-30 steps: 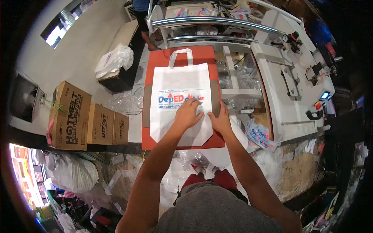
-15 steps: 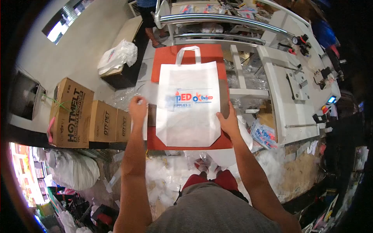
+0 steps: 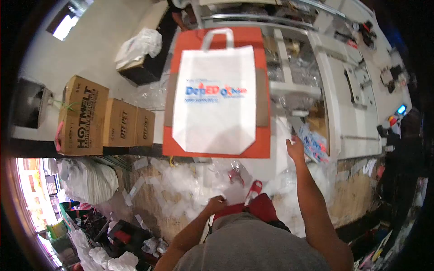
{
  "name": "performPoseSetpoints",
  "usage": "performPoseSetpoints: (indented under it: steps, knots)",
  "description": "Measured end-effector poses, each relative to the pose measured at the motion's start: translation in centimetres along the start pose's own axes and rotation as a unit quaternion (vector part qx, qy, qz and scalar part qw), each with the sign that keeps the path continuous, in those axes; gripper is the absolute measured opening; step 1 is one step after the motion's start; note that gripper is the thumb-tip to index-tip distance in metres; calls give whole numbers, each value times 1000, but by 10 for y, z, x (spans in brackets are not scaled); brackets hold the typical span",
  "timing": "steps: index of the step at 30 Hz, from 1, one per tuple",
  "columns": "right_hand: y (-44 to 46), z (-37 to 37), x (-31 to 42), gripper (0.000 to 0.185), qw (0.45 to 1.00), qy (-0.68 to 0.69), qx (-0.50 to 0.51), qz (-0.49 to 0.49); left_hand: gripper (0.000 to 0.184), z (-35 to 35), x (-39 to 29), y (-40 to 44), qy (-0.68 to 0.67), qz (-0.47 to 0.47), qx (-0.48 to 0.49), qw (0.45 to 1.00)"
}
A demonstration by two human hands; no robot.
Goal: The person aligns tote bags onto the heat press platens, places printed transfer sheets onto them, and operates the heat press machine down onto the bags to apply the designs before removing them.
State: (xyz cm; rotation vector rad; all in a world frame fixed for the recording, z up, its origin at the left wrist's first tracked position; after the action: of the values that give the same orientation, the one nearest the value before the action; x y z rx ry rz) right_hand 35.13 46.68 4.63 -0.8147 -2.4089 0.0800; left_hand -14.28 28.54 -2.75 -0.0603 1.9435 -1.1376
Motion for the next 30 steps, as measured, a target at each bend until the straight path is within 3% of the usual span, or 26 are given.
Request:
performPoseSetpoints:
  steps: [2,4,5,7,8,9,14,19,22,27,30]
  knots:
    - [-2,20,-47,57,984,-129,-61,-107,36,64,-79,-16,77,72,108,988]
    - [-4,24,-64,67,981,-173,-25,-84,32,91,-116,-26,89,235,135,958]
    - [-8,19,-56,70,973,-199,-22,-112,29,80,-138,-35,17,75,133,988]
    - [-5,26,-60,69,975,-204,10,-85,28,70,-90,-26,63,82,40,994]
    - [-3,27,-60,69,975,-204,14,-83,31,61,-57,-36,-47,-62,30,997]
    - [-4,25,-53,67,972,-214,22,-91,32,54,-22,-34,58,19,-9,998]
    - [-4,29,-45,52,974,-211,7,-86,29,19,14,-106,41,-102,-127,986]
    - [-13,28,-45,42,967,-199,-26,-154,30,53,81,-133,52,-127,-121,983]
    - [-12,37,-53,36,959,-233,-32,-160,32,77,71,-134,28,-153,-119,981]
    - [-8,44,-60,24,964,-184,-99,-164,34,98,53,-108,22,-104,-105,989]
    - [-3,43,-67,23,979,-153,-57,-118,34,101,21,-99,-26,-90,-103,990]
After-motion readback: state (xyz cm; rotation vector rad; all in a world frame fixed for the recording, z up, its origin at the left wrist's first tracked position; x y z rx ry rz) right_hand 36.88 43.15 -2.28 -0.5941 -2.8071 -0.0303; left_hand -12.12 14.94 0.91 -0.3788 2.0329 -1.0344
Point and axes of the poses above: each hand's wrist, its own y-axis towards the middle knuckle, its own z-axis out of the palm, x = y × z, the point moved 8 cm from there along y, towards the middle knuckle, and after that the axes turned 9 degrees about -y, right-handed, at the moved point
